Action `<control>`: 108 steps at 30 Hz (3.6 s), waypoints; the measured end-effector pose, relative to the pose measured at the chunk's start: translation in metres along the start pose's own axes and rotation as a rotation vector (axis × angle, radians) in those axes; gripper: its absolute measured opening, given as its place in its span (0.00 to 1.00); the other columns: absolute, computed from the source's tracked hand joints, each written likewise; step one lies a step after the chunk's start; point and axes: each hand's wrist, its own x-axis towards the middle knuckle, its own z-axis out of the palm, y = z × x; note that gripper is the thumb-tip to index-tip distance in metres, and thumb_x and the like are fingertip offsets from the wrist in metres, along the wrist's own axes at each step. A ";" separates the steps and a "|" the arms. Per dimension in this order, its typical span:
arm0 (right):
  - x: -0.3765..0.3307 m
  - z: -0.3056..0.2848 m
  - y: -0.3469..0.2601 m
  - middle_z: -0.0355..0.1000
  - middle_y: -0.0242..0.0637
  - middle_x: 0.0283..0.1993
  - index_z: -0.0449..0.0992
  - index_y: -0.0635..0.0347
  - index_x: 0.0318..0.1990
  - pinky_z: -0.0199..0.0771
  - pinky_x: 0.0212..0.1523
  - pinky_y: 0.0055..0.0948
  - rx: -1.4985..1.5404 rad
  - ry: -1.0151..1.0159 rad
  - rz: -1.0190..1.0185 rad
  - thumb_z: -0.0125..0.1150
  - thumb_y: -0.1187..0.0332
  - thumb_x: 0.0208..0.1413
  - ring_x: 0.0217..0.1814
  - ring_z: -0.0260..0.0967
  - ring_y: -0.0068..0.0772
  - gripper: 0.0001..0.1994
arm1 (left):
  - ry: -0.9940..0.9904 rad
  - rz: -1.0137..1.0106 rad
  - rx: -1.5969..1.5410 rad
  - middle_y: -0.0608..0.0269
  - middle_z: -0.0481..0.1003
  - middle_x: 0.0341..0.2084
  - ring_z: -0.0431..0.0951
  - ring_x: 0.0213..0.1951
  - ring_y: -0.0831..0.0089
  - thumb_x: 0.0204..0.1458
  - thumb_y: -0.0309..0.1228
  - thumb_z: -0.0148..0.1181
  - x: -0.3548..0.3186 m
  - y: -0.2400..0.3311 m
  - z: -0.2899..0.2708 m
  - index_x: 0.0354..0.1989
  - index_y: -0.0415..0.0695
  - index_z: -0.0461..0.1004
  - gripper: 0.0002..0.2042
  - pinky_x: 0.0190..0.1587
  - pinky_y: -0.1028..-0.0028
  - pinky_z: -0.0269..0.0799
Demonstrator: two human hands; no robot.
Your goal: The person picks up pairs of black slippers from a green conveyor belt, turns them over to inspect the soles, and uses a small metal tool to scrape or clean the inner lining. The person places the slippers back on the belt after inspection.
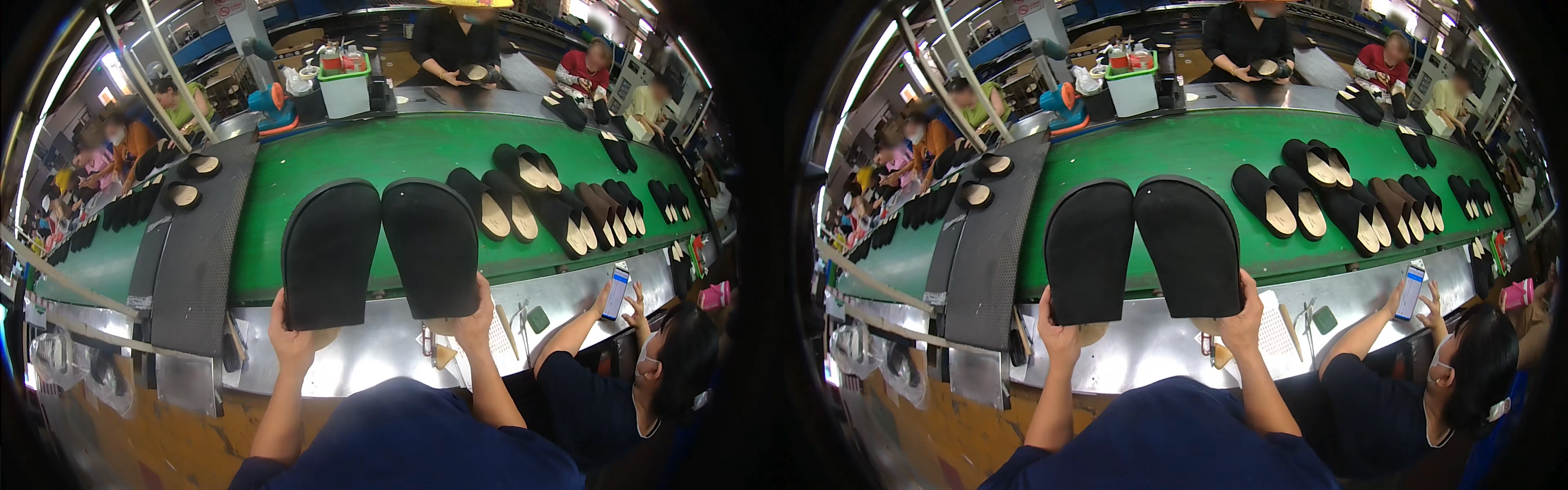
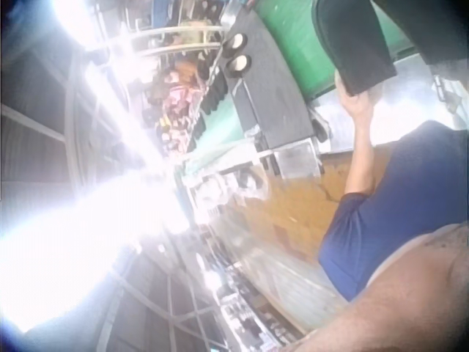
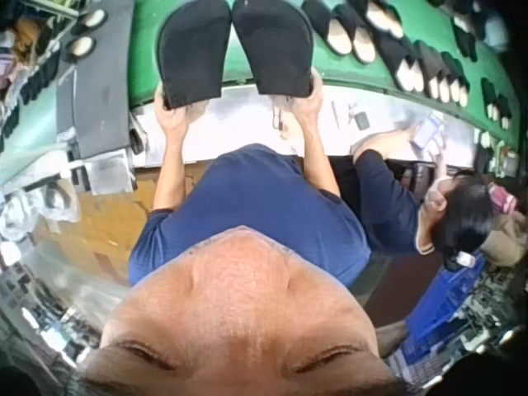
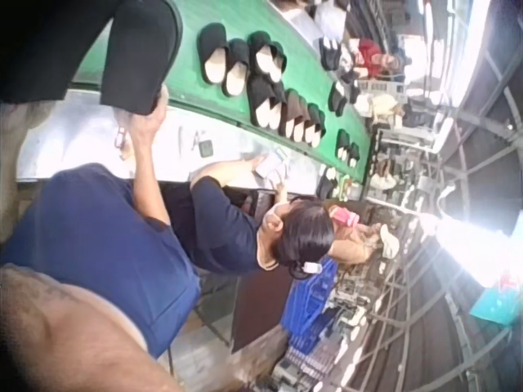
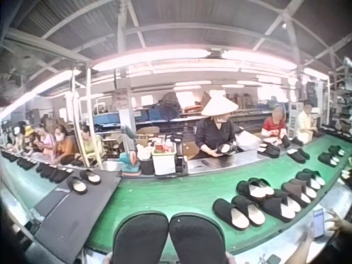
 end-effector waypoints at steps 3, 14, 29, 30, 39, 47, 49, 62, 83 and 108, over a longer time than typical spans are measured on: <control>-0.008 0.004 -0.009 0.70 0.40 0.50 0.64 0.69 0.57 0.64 0.57 0.27 -0.075 -0.023 -0.033 0.59 0.74 0.55 0.54 0.67 0.28 0.22 | 0.043 0.051 0.064 0.55 0.73 0.49 0.73 0.51 0.70 0.51 0.22 0.60 -0.008 0.014 0.001 0.59 0.32 0.63 0.25 0.55 0.73 0.66; -0.022 0.025 -0.035 0.70 0.40 0.50 0.63 0.66 0.58 0.64 0.57 0.27 0.176 -0.179 0.201 0.54 0.75 0.59 0.53 0.67 0.29 0.19 | -0.177 -0.194 -0.313 0.51 0.69 0.52 0.72 0.52 0.67 0.51 0.22 0.55 -0.025 0.028 -0.004 0.64 0.39 0.50 0.31 0.55 0.72 0.66; -0.032 0.044 -0.050 0.75 0.43 0.48 0.70 0.67 0.52 0.77 0.47 0.29 0.806 -0.465 0.817 0.45 0.57 0.66 0.46 0.76 0.32 0.20 | -0.212 -0.628 -1.161 0.50 0.74 0.50 0.77 0.50 0.61 0.63 0.39 0.44 -0.026 0.044 0.003 0.56 0.34 0.65 0.21 0.54 0.64 0.74; -0.032 0.044 -0.050 0.75 0.43 0.48 0.70 0.67 0.52 0.77 0.48 0.29 0.781 -0.452 0.795 0.45 0.57 0.66 0.46 0.76 0.32 0.20 | -0.211 -0.632 -1.161 0.50 0.74 0.50 0.77 0.50 0.61 0.63 0.39 0.44 -0.026 0.044 0.002 0.56 0.34 0.66 0.21 0.54 0.64 0.74; -0.026 0.048 -0.056 0.75 0.38 0.47 0.70 0.67 0.51 0.75 0.49 0.26 0.661 -0.376 0.708 0.51 0.61 0.63 0.47 0.75 0.27 0.18 | 0.037 -0.853 -0.707 0.53 0.74 0.50 0.76 0.51 0.64 0.63 0.40 0.46 -0.050 -0.066 -0.016 0.54 0.36 0.68 0.20 0.54 0.66 0.72; -0.024 0.043 -0.039 0.74 0.37 0.46 0.68 0.64 0.53 0.75 0.43 0.22 0.486 -0.328 0.697 0.52 0.61 0.62 0.44 0.75 0.24 0.18 | 0.057 -1.062 -0.463 0.52 0.70 0.52 0.72 0.54 0.63 0.61 0.33 0.46 -0.088 -0.131 -0.039 0.57 0.34 0.61 0.20 0.57 0.66 0.68; -0.027 0.043 -0.032 0.74 0.37 0.45 0.68 0.64 0.52 0.76 0.38 0.20 0.435 -0.302 0.686 0.53 0.60 0.61 0.42 0.75 0.22 0.18 | 0.050 -1.026 -0.522 0.50 0.69 0.53 0.71 0.54 0.63 0.61 0.33 0.47 -0.084 -0.135 -0.039 0.58 0.32 0.60 0.20 0.57 0.66 0.67; -0.036 0.041 -0.026 0.74 0.42 0.47 0.70 0.69 0.50 0.73 0.50 0.28 0.468 -0.239 0.794 0.52 0.61 0.64 0.48 0.73 0.30 0.18 | 0.065 -1.057 -0.499 0.49 0.69 0.53 0.70 0.55 0.63 0.61 0.34 0.44 -0.080 -0.125 -0.037 0.57 0.32 0.60 0.20 0.58 0.66 0.66; -0.075 0.021 0.005 0.70 0.47 0.51 0.64 0.67 0.62 0.71 0.47 0.30 0.045 -1.087 0.483 0.61 0.56 0.59 0.48 0.70 0.33 0.30 | -0.233 -0.884 -0.849 0.54 0.71 0.52 0.75 0.51 0.62 0.60 0.55 0.48 0.004 -0.007 -0.006 0.62 0.39 0.60 0.33 0.54 0.64 0.73; -0.095 -0.078 0.089 0.72 0.52 0.34 0.72 0.68 0.41 0.70 0.41 0.38 -0.690 -0.277 0.607 0.67 0.59 0.51 0.40 0.73 0.48 0.20 | -0.205 -0.122 -0.547 0.56 0.70 0.50 0.70 0.52 0.72 0.53 0.26 0.61 -0.006 0.067 0.025 0.57 0.38 0.59 0.24 0.57 0.69 0.64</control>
